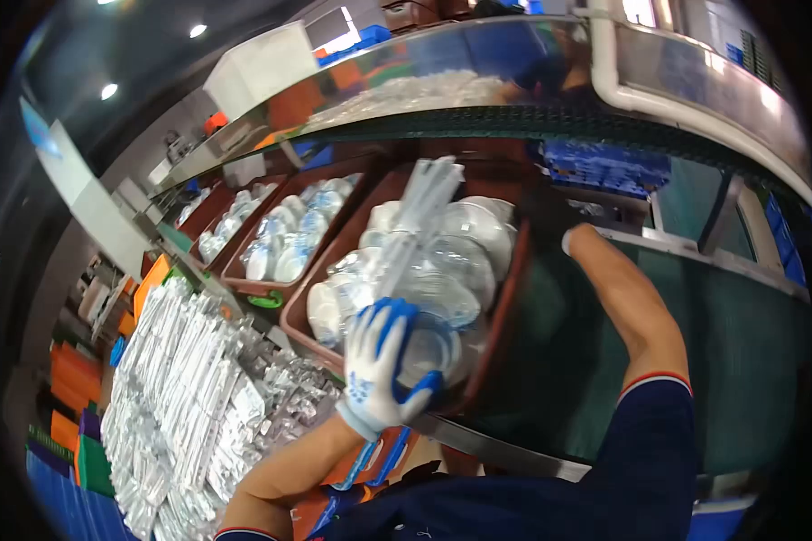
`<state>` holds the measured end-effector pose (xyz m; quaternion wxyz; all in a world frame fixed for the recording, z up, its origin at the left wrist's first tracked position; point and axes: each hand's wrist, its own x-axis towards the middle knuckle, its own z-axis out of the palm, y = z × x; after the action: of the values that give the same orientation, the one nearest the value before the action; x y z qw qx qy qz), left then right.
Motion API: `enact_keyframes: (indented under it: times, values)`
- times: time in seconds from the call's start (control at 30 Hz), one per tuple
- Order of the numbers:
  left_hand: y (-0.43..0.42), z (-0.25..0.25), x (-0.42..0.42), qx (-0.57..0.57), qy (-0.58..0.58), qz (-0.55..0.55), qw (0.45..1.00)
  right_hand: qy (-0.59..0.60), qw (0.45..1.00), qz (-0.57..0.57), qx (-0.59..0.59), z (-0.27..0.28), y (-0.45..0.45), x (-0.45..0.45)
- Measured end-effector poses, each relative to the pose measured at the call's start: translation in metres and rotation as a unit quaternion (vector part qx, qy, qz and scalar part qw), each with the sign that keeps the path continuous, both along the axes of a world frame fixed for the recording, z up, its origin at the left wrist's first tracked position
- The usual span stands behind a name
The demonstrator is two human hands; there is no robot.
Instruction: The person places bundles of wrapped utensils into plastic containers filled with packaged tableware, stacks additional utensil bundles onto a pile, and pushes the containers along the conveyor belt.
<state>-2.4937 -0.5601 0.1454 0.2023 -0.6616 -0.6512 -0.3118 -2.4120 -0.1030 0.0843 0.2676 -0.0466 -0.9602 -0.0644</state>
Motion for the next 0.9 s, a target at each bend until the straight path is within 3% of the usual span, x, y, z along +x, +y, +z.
enact_keyframes:
  times: [0.07, 0.13, 0.2, 0.33, 0.37, 0.43, 0.47, 0.53, 0.6, 0.63, 0.73, 0.83, 0.9]
  values:
    - [-0.001, 0.000, 0.005, 0.012, -0.010, -0.018, 1.000, -0.043, 0.998, -0.049, -0.004, 0.010, -0.011, 0.023]
    - [-0.008, -0.002, -0.006, 0.025, -0.022, -0.054, 0.998, 0.034, 0.994, -0.086, 0.061, 0.008, -0.031, 0.051]
    - [-0.008, -0.007, -0.009, 0.033, -0.025, -0.097, 0.994, 0.017, 0.986, -0.160, 0.037, 0.006, -0.044, 0.083]
    - [0.007, -0.006, 0.006, -0.005, -0.021, -0.168, 0.986, 0.076, 0.975, -0.201, 0.058, -0.024, -0.020, 0.151]
    - [0.009, -0.006, 0.006, -0.004, -0.018, -0.174, 0.985, 0.040, 0.973, -0.222, 0.044, -0.020, -0.033, 0.176]
    - [0.009, -0.010, 0.001, 0.004, -0.008, -0.133, 0.991, 0.119, 0.965, -0.233, -0.001, -0.030, -0.053, 0.220]
    - [0.006, -0.009, -0.003, 0.018, 0.007, -0.116, 0.993, 0.078, 0.970, -0.227, 0.028, -0.021, -0.079, 0.247]
    - [-0.008, 0.012, -0.009, 0.011, 0.036, -0.110, 0.993, 0.152, 0.946, -0.284, 0.043, -0.025, -0.117, 0.282]
    - [-0.045, 0.040, -0.020, -0.081, 0.048, -0.095, 0.991, 0.082, 0.941, -0.326, -0.028, -0.016, -0.162, 0.309]
    - [-0.066, 0.043, -0.033, -0.054, 0.074, -0.093, 0.991, 0.099, 0.928, -0.359, -0.014, -0.013, -0.190, 0.316]
    - [-0.147, 0.052, -0.095, -0.110, 0.169, 0.043, 0.979, 0.132, 0.905, -0.405, 0.015, -0.020, -0.252, 0.334]
    - [-0.237, 0.045, -0.179, -0.140, 0.134, 0.195, 0.961, 0.166, 0.897, -0.410, 0.025, -0.029, -0.292, 0.342]
    - [-0.297, 0.032, -0.223, -0.198, 0.063, 0.336, 0.919, 0.176, 0.898, -0.402, 0.020, -0.034, -0.312, 0.353]
